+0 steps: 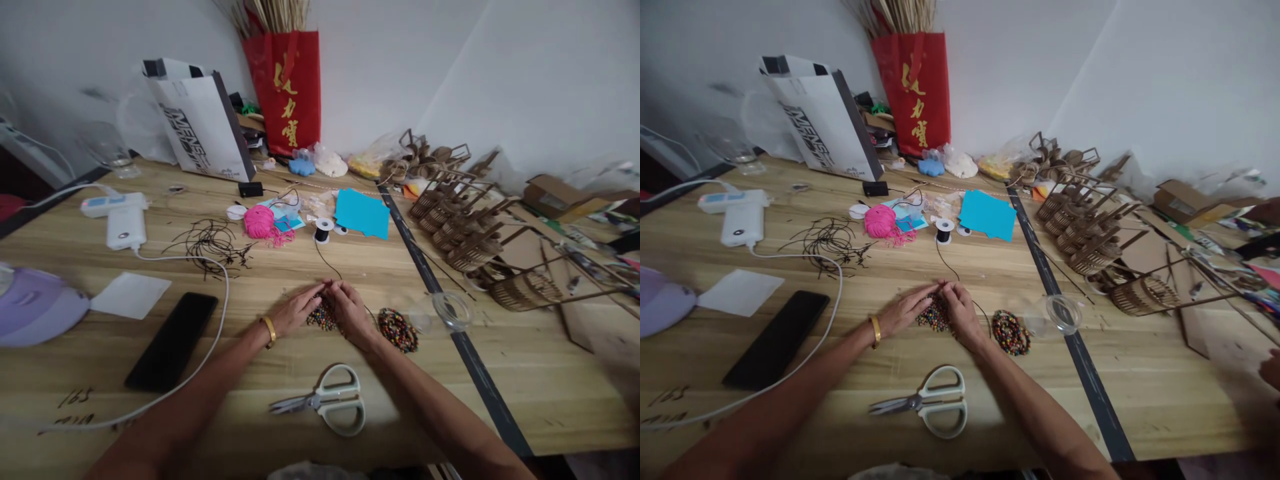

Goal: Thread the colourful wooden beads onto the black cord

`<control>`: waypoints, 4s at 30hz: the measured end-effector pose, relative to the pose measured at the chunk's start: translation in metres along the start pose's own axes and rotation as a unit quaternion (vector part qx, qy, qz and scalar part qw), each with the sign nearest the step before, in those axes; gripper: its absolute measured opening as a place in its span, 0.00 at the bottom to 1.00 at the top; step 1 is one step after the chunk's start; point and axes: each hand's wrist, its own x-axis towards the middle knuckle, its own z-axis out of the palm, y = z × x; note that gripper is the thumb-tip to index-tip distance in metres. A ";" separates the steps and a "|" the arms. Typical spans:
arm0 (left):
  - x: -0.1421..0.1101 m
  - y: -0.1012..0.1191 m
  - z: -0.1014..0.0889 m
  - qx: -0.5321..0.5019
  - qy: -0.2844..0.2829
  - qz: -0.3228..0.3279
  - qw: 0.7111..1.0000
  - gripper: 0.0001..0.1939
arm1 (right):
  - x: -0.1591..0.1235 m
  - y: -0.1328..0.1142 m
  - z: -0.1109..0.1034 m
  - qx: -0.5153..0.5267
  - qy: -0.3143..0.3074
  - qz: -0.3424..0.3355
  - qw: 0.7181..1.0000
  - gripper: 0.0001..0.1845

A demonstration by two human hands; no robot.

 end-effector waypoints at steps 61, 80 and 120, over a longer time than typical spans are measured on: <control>-0.030 0.043 -0.024 -0.135 0.139 0.014 0.981 0.16 | -0.065 -0.044 -0.043 -0.382 -0.341 -0.199 0.836 0.07; -0.033 0.045 -0.009 -0.097 0.121 0.093 0.984 0.15 | -0.051 -0.066 -0.052 -0.242 -0.264 -0.122 0.926 0.21; -0.025 0.024 0.000 -0.474 -0.086 -0.164 0.861 0.21 | -0.045 -0.025 0.004 0.011 -0.082 -0.025 0.996 0.15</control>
